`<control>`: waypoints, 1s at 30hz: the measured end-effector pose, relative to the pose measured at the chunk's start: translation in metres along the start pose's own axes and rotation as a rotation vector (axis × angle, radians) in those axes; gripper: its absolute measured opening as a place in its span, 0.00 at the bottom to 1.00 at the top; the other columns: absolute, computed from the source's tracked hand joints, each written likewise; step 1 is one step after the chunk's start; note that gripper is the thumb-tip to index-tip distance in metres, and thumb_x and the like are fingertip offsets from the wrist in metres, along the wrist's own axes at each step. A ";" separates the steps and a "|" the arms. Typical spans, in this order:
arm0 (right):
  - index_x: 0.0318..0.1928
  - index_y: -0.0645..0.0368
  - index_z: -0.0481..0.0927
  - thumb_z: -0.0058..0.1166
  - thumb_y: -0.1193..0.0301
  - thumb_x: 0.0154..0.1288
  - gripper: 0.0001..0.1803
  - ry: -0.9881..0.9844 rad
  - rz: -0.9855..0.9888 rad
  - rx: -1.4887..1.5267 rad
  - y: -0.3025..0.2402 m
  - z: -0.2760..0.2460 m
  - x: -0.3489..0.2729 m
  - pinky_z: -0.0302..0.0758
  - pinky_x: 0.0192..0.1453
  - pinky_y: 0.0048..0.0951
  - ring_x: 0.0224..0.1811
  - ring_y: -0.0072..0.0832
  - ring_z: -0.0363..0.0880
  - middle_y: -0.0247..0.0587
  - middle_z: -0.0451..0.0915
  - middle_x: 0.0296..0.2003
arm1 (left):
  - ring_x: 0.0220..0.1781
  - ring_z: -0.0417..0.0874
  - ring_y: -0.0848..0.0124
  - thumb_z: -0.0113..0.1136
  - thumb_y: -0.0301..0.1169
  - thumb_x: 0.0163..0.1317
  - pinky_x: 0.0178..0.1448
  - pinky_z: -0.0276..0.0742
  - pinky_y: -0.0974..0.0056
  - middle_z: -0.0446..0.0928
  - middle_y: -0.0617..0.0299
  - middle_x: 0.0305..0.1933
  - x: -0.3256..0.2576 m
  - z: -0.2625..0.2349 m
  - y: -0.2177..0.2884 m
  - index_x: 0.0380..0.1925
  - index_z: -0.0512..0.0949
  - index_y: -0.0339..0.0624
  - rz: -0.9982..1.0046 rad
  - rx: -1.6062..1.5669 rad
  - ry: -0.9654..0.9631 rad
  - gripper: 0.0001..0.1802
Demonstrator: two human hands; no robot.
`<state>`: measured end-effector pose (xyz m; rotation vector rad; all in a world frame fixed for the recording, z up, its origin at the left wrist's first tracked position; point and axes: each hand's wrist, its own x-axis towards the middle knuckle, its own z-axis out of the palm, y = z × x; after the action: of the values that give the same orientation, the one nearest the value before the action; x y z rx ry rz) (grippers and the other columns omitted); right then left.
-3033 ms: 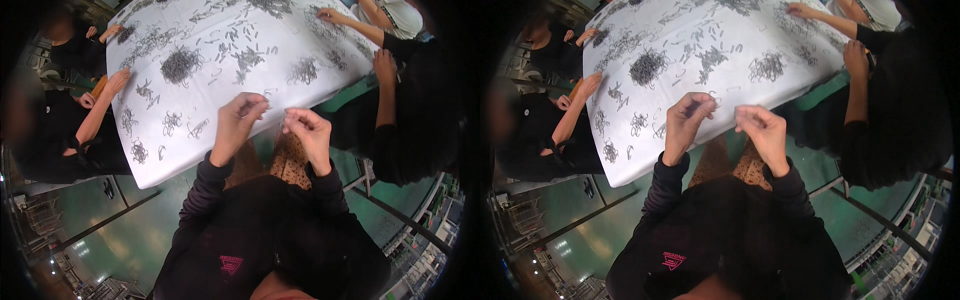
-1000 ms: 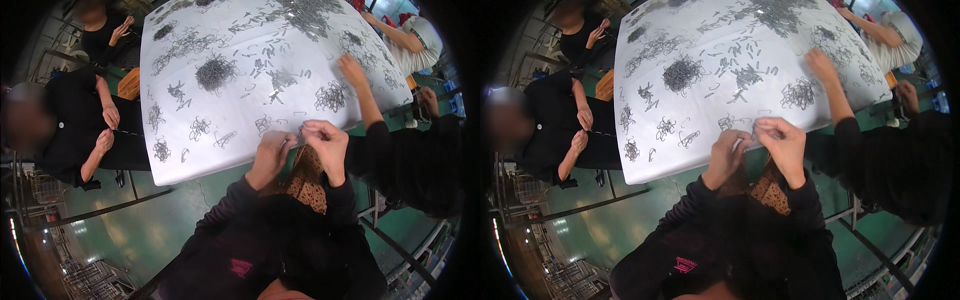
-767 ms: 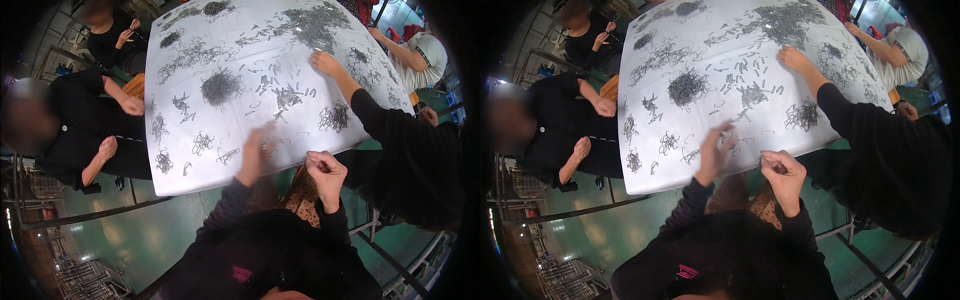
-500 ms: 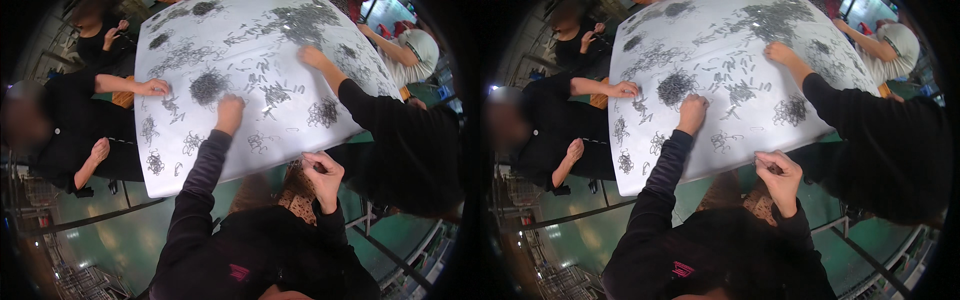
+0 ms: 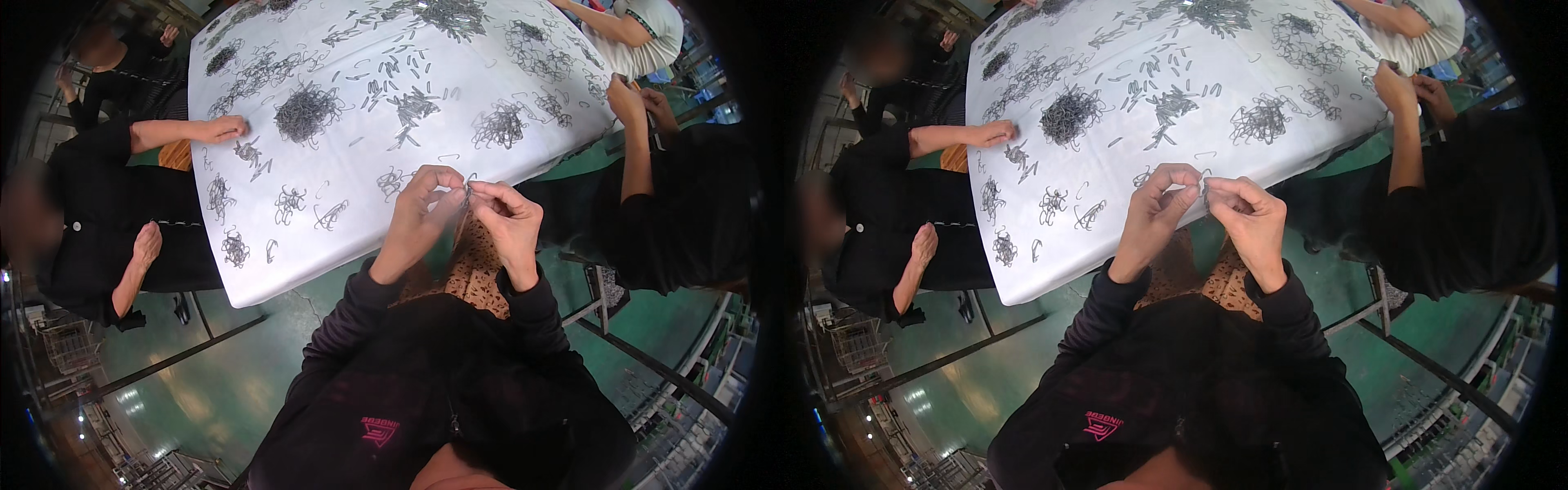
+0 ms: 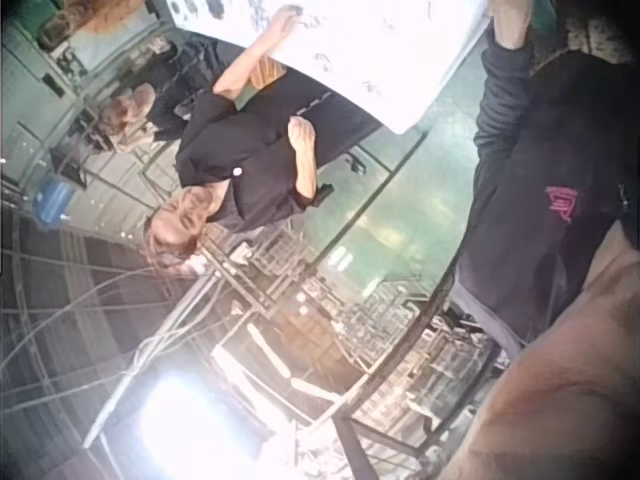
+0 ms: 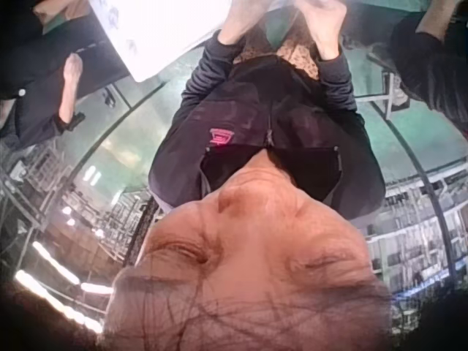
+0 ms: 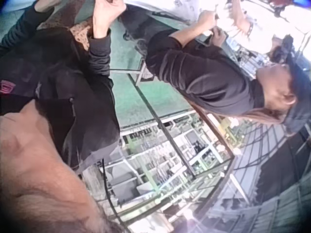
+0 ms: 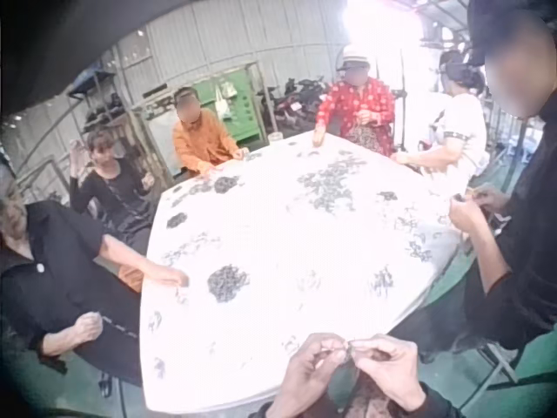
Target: The person repeatedly picks small wire pieces from a large white board, bends them by hand, and places them back on the board. Other people at the table perform similar actions. The camera wearer occasionally lifts a hanging wire mesh and returns to handling the small pieces.
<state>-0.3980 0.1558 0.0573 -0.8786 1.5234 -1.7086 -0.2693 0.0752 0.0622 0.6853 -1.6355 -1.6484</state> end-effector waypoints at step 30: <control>0.32 0.68 0.79 0.50 0.81 0.50 0.07 -0.379 -0.504 -0.939 0.135 0.069 0.156 0.76 0.41 0.44 0.34 0.51 0.79 0.56 0.78 0.30 | 0.50 0.76 0.70 0.49 0.23 0.70 0.58 0.69 0.65 0.76 0.56 0.43 -0.030 0.004 -0.030 0.41 0.69 0.36 0.055 0.017 0.245 0.03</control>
<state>-0.4189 -0.0237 -0.0637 -2.0662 1.9225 -0.9365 -0.2569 0.0999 0.0295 0.8099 -1.4804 -1.4506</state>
